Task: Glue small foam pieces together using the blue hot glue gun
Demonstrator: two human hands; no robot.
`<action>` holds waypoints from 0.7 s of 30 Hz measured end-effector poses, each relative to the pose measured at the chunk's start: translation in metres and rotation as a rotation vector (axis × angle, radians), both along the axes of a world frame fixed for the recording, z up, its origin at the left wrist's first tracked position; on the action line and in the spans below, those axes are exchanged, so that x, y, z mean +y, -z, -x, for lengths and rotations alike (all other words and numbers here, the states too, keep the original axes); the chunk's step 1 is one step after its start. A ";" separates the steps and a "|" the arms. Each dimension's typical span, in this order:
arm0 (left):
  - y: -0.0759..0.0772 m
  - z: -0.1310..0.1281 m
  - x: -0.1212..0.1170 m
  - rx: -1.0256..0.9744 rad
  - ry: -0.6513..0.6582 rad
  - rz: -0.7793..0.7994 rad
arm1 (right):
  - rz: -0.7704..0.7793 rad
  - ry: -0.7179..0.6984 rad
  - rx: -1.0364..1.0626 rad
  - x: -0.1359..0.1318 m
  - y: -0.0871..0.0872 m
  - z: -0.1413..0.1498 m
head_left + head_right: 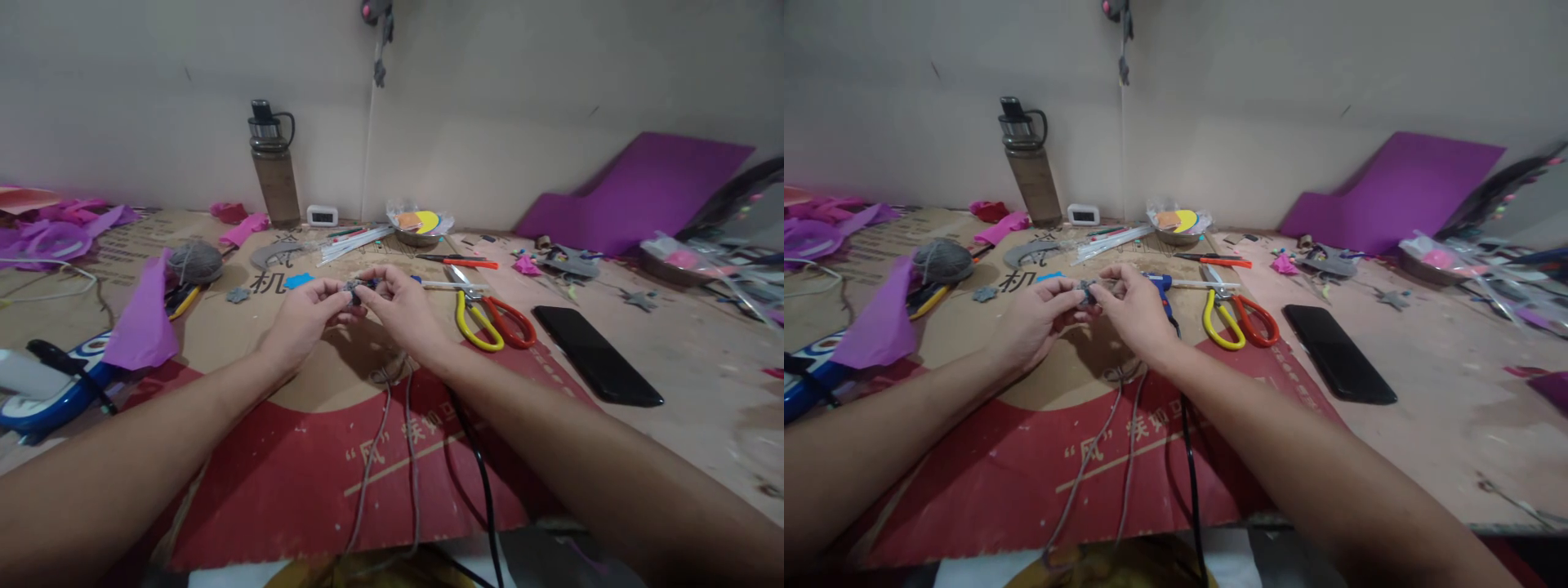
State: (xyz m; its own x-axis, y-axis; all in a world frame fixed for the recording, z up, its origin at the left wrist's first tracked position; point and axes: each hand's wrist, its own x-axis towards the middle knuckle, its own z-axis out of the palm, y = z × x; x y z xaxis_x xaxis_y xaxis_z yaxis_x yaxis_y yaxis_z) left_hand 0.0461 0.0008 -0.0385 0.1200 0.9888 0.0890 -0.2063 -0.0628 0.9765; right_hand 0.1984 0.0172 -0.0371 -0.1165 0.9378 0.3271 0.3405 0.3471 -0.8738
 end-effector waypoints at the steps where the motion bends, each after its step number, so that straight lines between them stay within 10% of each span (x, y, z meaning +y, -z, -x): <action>1: 0.000 0.000 0.000 -0.008 0.015 0.015 | 0.042 -0.028 0.035 0.002 0.001 -0.001; 21: -0.009 0.007 0.003 0.410 -0.020 0.101 | 0.054 -0.121 -0.092 0.000 0.000 -0.003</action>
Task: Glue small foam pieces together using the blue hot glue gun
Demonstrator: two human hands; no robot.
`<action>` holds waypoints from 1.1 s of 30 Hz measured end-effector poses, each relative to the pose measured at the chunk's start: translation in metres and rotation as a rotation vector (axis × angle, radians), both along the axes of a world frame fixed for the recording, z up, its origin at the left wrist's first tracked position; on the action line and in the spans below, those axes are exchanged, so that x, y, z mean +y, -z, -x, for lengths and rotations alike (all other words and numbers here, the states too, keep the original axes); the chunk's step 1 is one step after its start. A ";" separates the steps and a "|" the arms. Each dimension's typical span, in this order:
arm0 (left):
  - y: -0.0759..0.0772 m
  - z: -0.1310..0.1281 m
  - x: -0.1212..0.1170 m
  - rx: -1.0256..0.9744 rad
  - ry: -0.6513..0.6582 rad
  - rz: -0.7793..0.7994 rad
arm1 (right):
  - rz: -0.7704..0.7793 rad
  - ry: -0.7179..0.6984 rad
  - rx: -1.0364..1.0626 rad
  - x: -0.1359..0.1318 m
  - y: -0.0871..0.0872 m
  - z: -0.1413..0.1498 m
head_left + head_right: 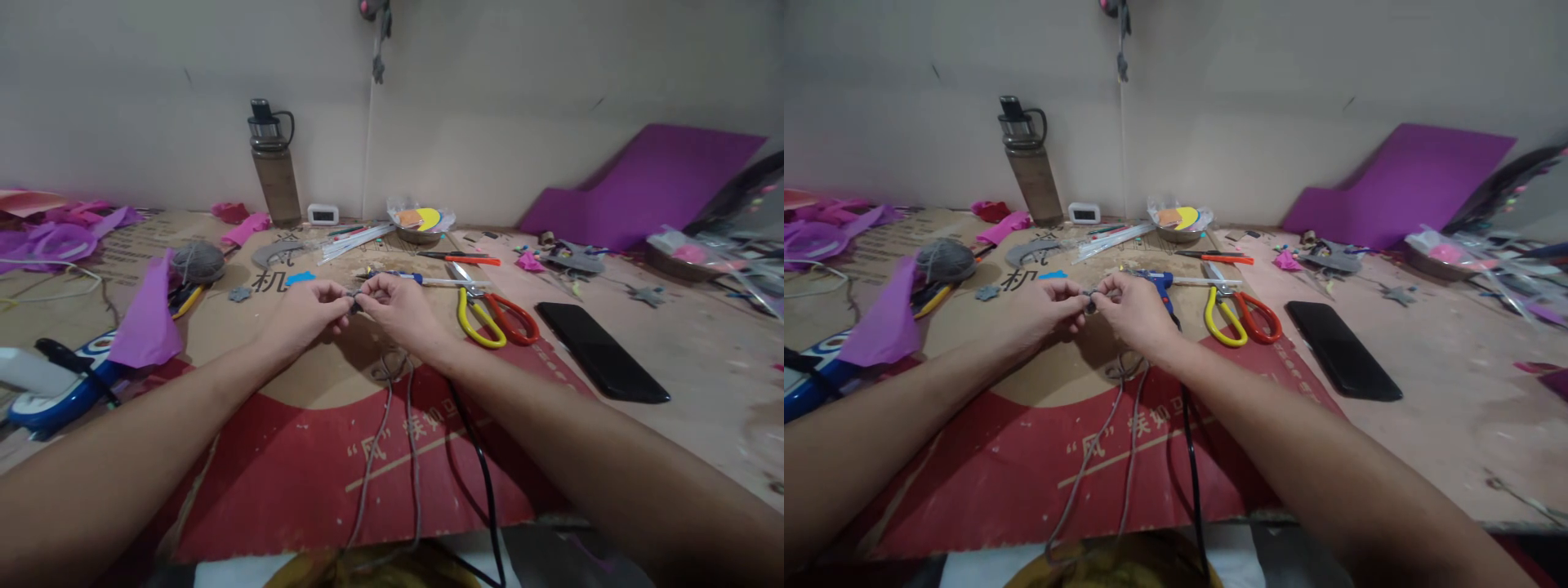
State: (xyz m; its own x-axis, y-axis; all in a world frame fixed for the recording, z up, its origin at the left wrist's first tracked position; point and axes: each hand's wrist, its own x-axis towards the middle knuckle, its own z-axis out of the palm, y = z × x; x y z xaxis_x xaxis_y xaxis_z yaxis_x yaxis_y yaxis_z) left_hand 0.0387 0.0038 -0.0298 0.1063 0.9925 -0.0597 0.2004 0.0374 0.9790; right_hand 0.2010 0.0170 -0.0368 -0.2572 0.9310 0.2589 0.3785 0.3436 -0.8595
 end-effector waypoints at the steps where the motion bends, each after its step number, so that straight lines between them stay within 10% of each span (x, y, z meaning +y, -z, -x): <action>1: 0.000 0.001 0.000 0.012 -0.003 -0.006 | -0.016 -0.005 -0.007 0.000 0.001 0.000; 20: 0.007 0.001 0.003 -0.123 -0.167 -0.163 | -0.112 0.020 -0.067 -0.009 0.003 0.007; 29: 0.002 -0.001 0.010 -0.553 -0.245 0.014 | -0.445 -0.133 -0.852 -0.030 0.001 0.014; 33: 0.003 0.002 0.016 -0.625 -0.288 -0.027 | -0.586 -0.198 -0.789 -0.029 -0.003 0.012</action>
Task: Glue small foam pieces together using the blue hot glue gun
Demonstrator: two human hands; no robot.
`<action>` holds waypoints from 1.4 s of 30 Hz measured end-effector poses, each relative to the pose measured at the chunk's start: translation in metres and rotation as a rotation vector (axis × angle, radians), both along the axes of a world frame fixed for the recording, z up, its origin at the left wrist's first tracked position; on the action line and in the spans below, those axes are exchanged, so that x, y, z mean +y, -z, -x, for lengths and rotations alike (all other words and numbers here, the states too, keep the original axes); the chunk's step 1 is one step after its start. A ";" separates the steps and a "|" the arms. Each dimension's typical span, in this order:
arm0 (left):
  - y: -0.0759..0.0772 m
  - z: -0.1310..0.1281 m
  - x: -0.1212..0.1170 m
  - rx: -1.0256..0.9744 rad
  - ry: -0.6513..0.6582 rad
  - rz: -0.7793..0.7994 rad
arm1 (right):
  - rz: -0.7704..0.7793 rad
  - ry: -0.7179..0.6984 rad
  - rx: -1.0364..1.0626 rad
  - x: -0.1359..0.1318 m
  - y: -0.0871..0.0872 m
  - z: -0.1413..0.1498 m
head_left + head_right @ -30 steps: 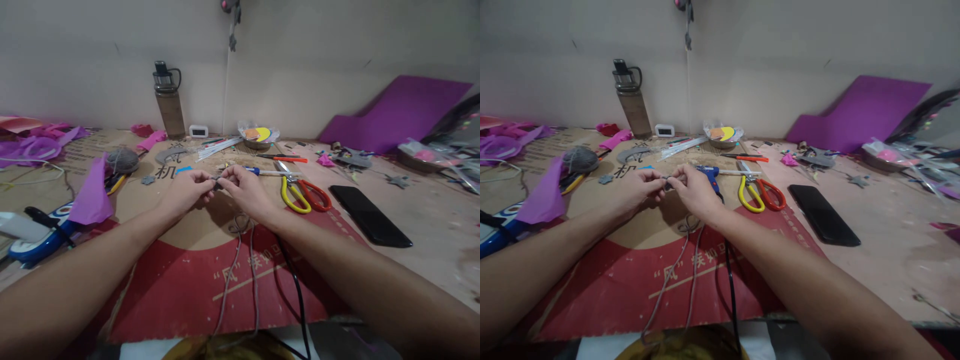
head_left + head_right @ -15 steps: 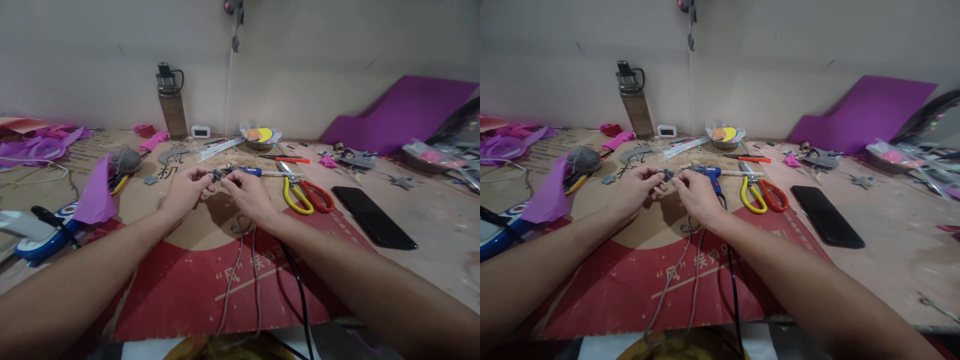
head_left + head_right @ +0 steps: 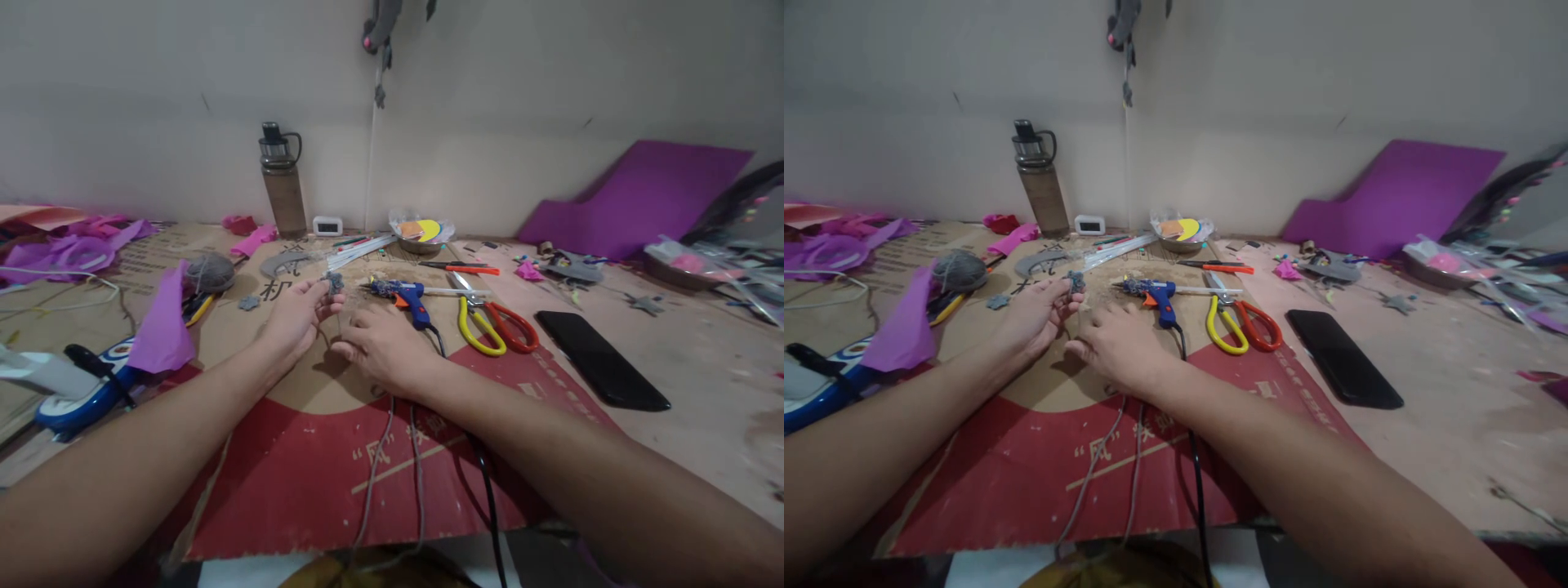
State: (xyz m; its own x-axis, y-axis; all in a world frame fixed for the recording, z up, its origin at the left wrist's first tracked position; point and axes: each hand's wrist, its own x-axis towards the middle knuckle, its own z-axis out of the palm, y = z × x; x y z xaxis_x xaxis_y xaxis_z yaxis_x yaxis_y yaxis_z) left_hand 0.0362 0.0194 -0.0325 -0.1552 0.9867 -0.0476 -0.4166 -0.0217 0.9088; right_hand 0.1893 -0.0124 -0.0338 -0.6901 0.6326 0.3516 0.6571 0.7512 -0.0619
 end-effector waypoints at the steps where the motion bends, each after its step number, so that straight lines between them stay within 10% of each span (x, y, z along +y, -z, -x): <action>1: 0.000 0.001 0.000 -0.005 -0.004 -0.007 | 0.016 0.016 0.077 0.002 -0.004 -0.003; 5: 0.003 0.001 -0.001 0.019 0.002 -0.024 | 0.123 0.323 0.312 0.016 -0.020 -0.027; 10: 0.006 -0.002 -0.004 0.077 0.022 -0.041 | 0.229 0.664 0.129 0.031 -0.005 -0.057; 20: 0.002 -0.003 -0.010 0.215 0.091 -0.001 | 0.698 0.757 0.516 0.056 0.006 -0.070; 28: 0.008 -0.002 -0.004 0.264 0.106 0.041 | 0.560 0.615 0.358 0.044 -0.005 -0.074; 37: 0.002 -0.007 -0.004 0.281 0.080 0.026 | 0.434 0.911 0.158 -0.035 -0.050 -0.173; 42: -0.001 -0.009 -0.006 0.309 0.069 0.043 | 0.452 1.078 -0.034 -0.079 -0.024 -0.210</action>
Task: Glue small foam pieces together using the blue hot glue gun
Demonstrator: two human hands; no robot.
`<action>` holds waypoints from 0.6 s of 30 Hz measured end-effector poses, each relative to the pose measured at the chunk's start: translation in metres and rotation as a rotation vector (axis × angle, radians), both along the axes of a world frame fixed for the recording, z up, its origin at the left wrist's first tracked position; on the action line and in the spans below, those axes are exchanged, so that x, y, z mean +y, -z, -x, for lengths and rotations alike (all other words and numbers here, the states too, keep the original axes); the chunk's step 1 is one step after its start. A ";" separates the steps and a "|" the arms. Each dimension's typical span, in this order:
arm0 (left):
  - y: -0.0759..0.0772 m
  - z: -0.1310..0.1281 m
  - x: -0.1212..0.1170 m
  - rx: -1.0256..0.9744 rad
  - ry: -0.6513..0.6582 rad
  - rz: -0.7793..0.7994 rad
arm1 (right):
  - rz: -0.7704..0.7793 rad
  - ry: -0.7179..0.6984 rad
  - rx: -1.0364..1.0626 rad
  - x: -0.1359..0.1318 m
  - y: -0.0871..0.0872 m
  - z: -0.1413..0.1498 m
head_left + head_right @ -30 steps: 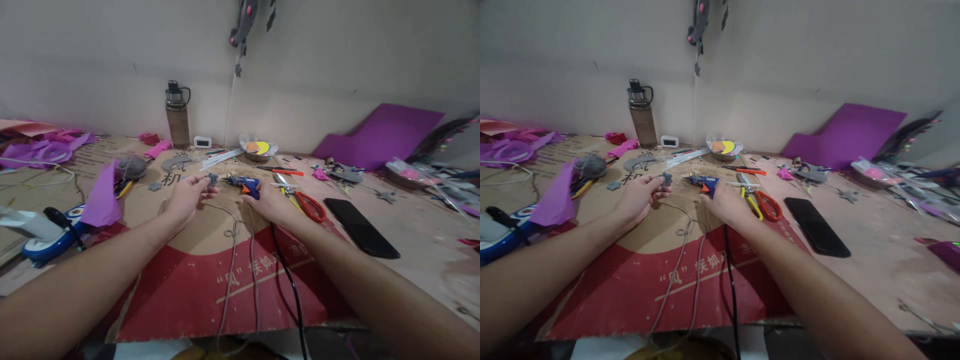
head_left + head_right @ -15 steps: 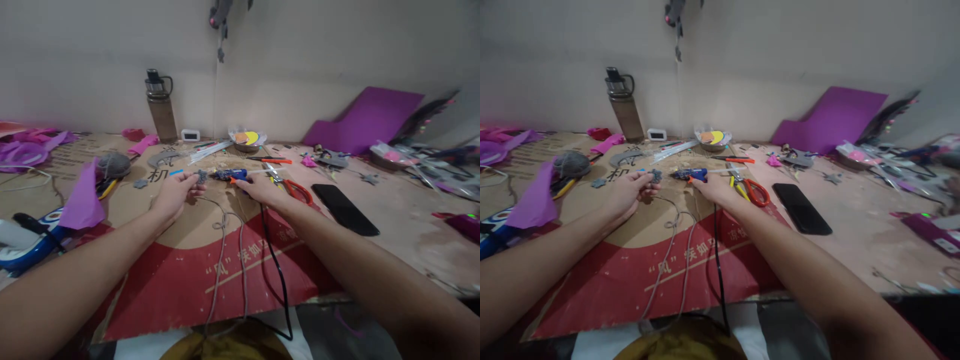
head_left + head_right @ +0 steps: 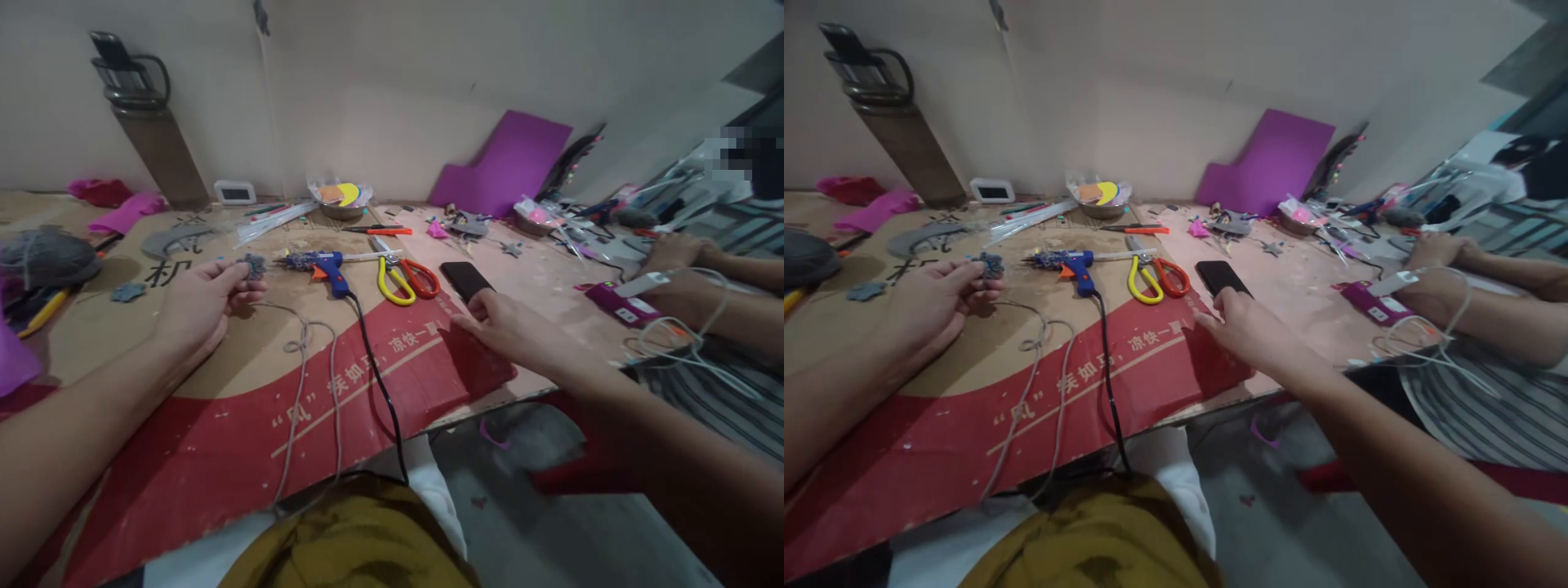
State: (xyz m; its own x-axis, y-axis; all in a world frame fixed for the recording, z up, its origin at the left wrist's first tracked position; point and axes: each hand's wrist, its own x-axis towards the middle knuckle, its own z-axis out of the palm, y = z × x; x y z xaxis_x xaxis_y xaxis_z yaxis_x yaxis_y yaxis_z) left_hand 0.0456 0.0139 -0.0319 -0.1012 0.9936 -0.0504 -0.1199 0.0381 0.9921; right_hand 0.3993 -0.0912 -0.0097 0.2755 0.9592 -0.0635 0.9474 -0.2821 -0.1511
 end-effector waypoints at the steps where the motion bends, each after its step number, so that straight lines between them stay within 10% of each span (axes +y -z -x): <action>1: 0.001 0.000 0.000 0.003 0.001 -0.008 | -0.007 0.014 0.024 -0.003 0.008 -0.004; 18: 0.005 -0.002 0.005 0.011 0.031 0.007 | 0.146 0.013 0.070 -0.003 0.009 -0.018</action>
